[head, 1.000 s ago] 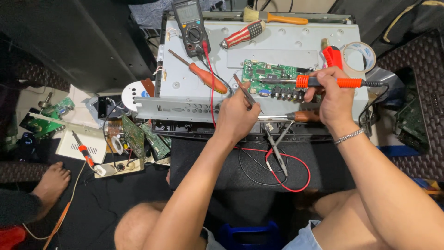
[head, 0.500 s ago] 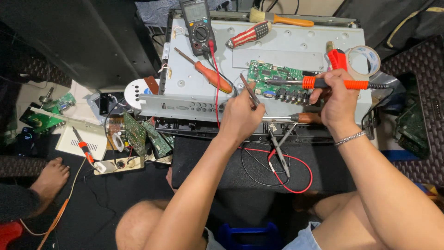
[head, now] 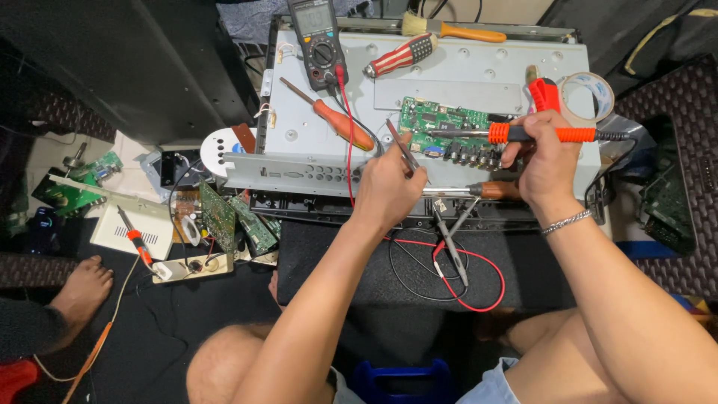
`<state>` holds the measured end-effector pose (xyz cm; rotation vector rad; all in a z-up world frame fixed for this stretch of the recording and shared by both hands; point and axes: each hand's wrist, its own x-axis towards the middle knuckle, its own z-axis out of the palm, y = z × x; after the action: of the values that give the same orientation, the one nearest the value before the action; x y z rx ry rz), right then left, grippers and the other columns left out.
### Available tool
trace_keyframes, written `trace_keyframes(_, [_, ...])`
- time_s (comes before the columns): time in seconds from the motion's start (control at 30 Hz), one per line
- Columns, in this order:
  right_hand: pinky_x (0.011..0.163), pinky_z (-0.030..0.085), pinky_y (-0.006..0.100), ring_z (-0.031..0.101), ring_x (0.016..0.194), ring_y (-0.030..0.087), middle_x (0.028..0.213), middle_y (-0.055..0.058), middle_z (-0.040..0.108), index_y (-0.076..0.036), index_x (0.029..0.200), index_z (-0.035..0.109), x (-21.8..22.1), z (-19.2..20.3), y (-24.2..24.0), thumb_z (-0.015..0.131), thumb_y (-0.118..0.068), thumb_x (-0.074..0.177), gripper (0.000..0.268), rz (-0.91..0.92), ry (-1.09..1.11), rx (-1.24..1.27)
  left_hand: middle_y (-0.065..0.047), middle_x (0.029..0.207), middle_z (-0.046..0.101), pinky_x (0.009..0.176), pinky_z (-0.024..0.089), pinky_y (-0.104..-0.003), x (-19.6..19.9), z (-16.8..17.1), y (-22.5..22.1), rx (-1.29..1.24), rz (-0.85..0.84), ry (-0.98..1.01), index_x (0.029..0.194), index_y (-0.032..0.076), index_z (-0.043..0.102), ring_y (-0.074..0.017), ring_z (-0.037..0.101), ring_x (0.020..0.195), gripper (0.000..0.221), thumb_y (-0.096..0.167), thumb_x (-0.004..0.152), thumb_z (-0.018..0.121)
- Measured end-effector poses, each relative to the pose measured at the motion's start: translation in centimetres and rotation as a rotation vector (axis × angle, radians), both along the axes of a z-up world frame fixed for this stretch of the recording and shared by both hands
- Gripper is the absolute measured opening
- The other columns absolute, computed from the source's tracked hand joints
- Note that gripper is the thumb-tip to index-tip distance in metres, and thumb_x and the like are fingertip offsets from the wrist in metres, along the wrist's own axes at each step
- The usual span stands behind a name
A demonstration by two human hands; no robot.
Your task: Repairing a television circuit board using a soldering iron and multimeter probes
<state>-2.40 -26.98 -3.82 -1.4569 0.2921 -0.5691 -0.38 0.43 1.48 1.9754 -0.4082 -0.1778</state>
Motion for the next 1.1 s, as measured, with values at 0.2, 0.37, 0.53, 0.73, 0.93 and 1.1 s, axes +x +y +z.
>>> trace_keyframes(0.2, [0.044, 0.049, 0.032, 0.056, 0.040, 0.026, 0.052, 0.024, 0.052, -0.002, 0.095, 0.065, -0.1, 0.0, 0.1, 0.062, -0.024, 0.093, 0.022, 0.005, -0.004, 0.033, -0.009, 0.070, 0.075, 0.067, 0.057, -0.044, 0.3, -0.9, -0.1, 0.012, -0.001, 0.000, 0.140, -0.004, 0.056, -0.0319, 0.076, 0.079, 0.062, 0.018, 0.083, 0.067])
trace_keyframes(0.37, [0.043, 0.049, 0.031, 0.058, 0.041, 0.024, 0.053, 0.022, 0.053, -0.005, 0.094, 0.067, -0.1, 1.0, 0.3, 0.064, -0.027, 0.092, 0.023, -0.067, 0.011, 0.081, -0.007, 0.070, 0.075, 0.073, 0.059, -0.045, 0.2, -1.2, -0.2, 0.042, 0.025, 0.037, 0.140, 0.000, 0.058, -0.0343, 0.076, 0.084, 0.063, 0.023, 0.082, 0.068])
trace_keyframes(0.53, [0.041, 0.043, 0.027, 0.058, 0.041, 0.023, 0.051, 0.018, 0.053, -0.009, 0.093, 0.067, 0.1, 2.4, -1.8, 0.062, -0.035, 0.094, 0.026, -0.216, -0.004, 0.121, -0.016, 0.076, 0.075, 0.082, 0.054, -0.060, 1.2, -3.0, -0.8, 0.114, 0.000, 0.034, 0.140, 0.005, 0.059, -0.0433, 0.073, 0.097, 0.063, 0.031, 0.082, 0.068])
trace_keyframes(0.73, [0.044, 0.050, 0.027, 0.066, 0.045, 0.024, 0.055, 0.018, 0.063, -0.010, 0.098, 0.074, -2.8, 8.0, -7.9, 0.065, -0.050, 0.089, 0.042, -0.528, -0.143, 0.297, -0.016, 0.086, 0.077, 0.081, 0.056, -0.057, 1.0, -1.7, -0.7, 0.174, 0.001, 0.000, 0.139, 0.012, 0.060, -0.0422, 0.074, 0.095, 0.062, 0.034, 0.082, 0.072])
trace_keyframes(0.93, [0.043, 0.043, 0.028, 0.056, 0.041, 0.019, 0.054, 0.014, 0.064, -0.009, 0.088, 0.060, -11.2, 11.1, -16.3, 0.069, -0.036, 0.082, 0.029, -0.935, -0.380, 0.416, -0.001, 0.083, 0.075, 0.082, 0.055, -0.038, -0.8, 0.8, -0.6, 0.224, -0.028, -0.222, 0.138, 0.017, 0.060, -0.0185, 0.074, 0.079, 0.050, 0.031, 0.091, 0.068])
trace_keyframes(1.1, [0.057, 0.055, 0.025, 0.068, 0.060, 0.018, 0.076, 0.015, 0.070, -0.014, 0.107, 0.055, -15.1, 1.8, -21.3, 0.068, -0.017, 0.105, 0.013, -0.701, -0.102, -0.249, -0.011, 0.108, 0.075, 0.095, 0.052, -0.037, -2.0, 1.5, -1.3, 0.187, -0.138, -0.503, 0.131, 0.002, 0.065, -0.0246, 0.072, 0.097, 0.039, 0.017, 0.095, 0.070])
